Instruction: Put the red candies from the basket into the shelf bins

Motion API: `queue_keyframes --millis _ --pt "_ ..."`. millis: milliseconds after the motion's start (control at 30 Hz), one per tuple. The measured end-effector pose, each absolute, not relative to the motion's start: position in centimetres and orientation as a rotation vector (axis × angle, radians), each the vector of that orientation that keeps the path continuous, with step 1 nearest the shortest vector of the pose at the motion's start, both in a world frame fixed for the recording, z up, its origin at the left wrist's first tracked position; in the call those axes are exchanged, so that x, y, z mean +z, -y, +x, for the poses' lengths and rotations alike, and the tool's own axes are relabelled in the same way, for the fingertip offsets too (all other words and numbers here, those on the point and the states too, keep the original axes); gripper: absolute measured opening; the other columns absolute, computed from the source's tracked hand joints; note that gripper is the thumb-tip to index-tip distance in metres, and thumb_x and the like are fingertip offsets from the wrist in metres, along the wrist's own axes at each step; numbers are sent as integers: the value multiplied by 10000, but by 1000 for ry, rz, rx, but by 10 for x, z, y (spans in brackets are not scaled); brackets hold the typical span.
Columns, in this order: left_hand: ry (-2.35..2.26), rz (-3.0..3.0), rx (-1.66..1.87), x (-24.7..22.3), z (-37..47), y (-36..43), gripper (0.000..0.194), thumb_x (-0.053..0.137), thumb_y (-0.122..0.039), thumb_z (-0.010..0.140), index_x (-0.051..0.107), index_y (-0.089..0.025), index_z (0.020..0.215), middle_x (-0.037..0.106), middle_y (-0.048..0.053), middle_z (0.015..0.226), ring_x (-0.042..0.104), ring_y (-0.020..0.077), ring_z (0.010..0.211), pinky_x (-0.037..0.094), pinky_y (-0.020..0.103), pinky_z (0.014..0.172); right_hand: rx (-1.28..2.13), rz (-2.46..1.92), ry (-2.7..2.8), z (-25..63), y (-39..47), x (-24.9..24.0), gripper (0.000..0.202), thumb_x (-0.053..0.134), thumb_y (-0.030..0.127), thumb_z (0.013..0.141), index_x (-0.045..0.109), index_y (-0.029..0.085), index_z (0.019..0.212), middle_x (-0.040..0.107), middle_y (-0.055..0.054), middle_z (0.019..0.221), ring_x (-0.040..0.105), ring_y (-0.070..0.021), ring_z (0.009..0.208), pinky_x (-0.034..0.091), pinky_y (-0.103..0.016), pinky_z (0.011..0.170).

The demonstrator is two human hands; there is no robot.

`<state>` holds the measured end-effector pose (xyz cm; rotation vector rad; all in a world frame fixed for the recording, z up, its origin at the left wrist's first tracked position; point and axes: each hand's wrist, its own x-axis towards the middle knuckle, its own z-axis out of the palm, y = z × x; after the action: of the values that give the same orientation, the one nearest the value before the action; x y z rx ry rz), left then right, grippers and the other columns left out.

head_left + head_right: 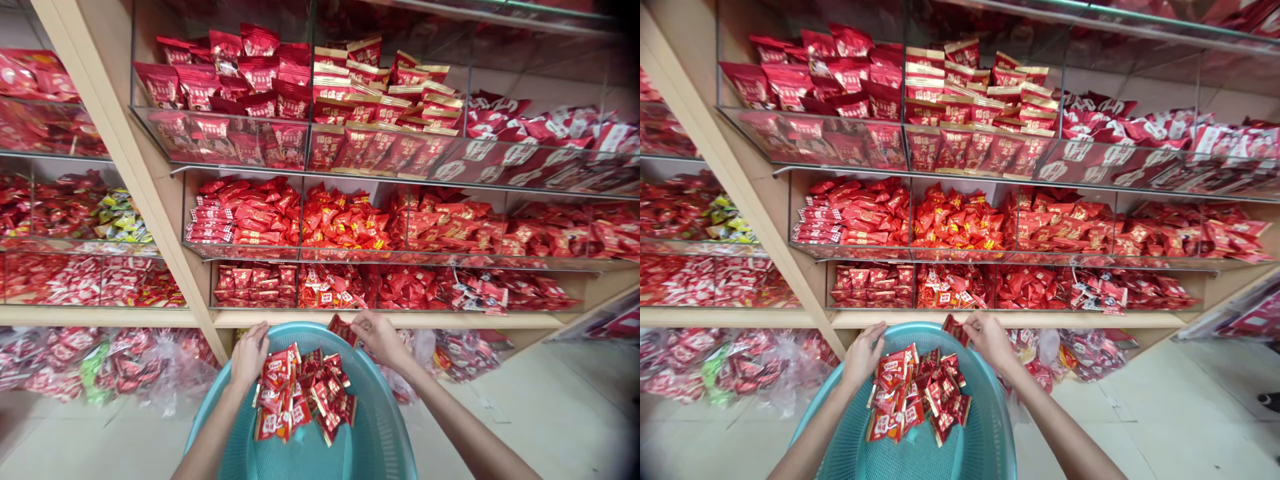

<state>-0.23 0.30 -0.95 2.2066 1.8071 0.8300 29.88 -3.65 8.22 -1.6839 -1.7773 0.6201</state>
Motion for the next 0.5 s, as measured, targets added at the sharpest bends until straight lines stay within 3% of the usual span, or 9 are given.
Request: queue_keyframes --millis 133,500 --pt "-1826 2186 832 -10 -2 -2 365 388 -252 831 601 -233 1127 586 3 1223 540 161 1112 413 315 988 1054 -1661 1642 288 45 39 102 521 263 748 502 186 683 529 58 488 488 -97 350 328 -189 374" --pt "-1820 2190 829 -9 -2 -2 363 388 -248 831 604 -232 1122 588 2 1219 544 163 1102 415 317 985 1062 -1857 1762 273 46 12 130 457 188 770 563 167 697 579 47 501 558 -108 386 340 -175 381"
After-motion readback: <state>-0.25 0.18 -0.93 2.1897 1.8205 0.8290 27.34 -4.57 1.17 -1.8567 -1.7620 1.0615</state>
